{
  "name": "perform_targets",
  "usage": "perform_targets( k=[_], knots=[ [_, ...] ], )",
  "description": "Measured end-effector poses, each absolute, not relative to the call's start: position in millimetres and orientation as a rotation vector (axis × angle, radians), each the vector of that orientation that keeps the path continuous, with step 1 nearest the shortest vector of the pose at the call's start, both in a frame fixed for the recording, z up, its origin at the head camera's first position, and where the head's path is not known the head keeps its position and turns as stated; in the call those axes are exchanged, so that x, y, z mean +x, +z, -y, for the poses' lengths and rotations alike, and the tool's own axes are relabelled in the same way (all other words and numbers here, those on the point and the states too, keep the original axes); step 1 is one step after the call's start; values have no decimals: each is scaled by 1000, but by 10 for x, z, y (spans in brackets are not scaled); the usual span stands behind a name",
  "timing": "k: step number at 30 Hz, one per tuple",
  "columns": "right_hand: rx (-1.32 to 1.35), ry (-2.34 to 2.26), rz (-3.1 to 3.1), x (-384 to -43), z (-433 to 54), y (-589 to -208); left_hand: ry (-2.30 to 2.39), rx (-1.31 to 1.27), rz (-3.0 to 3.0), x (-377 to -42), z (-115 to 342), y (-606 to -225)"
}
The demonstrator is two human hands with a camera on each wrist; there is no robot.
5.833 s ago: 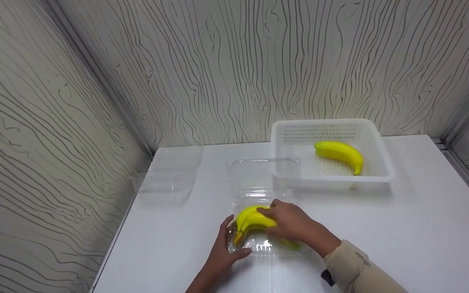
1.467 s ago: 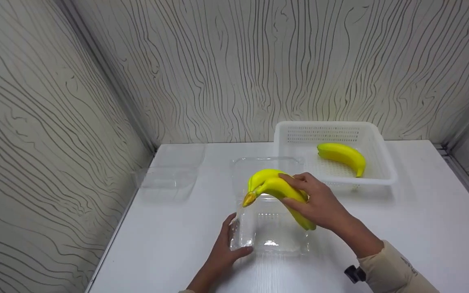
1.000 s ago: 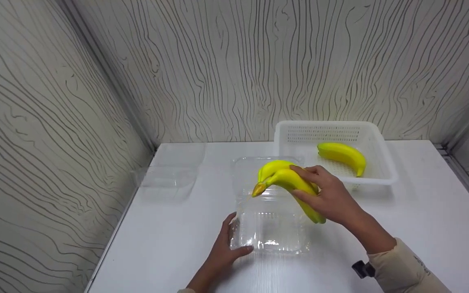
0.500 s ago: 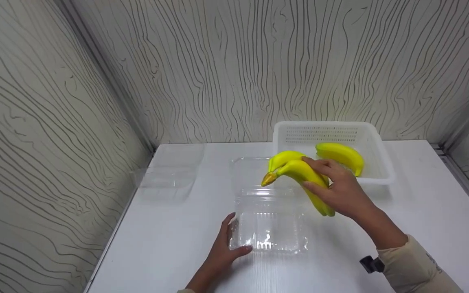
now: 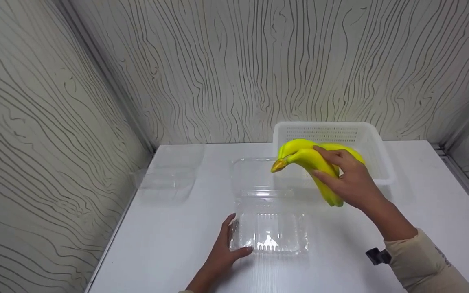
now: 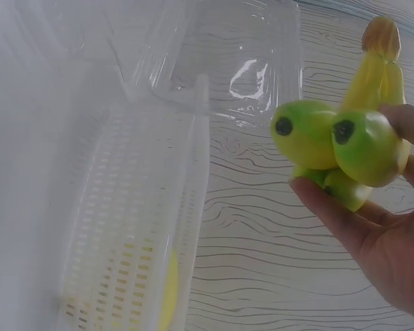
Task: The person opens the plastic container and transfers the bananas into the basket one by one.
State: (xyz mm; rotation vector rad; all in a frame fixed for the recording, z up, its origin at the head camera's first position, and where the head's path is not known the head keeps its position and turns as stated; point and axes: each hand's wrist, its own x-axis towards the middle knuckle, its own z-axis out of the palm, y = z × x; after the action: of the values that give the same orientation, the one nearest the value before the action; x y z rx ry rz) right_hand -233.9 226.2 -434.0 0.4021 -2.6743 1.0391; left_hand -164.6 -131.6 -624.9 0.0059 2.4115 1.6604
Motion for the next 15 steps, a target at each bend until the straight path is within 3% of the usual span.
perform_targets(
  k=[15],
  knots=[
    [259, 1058, 2629, -2654, -2454, -4350, 1677, 40, -2403, -1661, 1326, -6278]
  ],
)
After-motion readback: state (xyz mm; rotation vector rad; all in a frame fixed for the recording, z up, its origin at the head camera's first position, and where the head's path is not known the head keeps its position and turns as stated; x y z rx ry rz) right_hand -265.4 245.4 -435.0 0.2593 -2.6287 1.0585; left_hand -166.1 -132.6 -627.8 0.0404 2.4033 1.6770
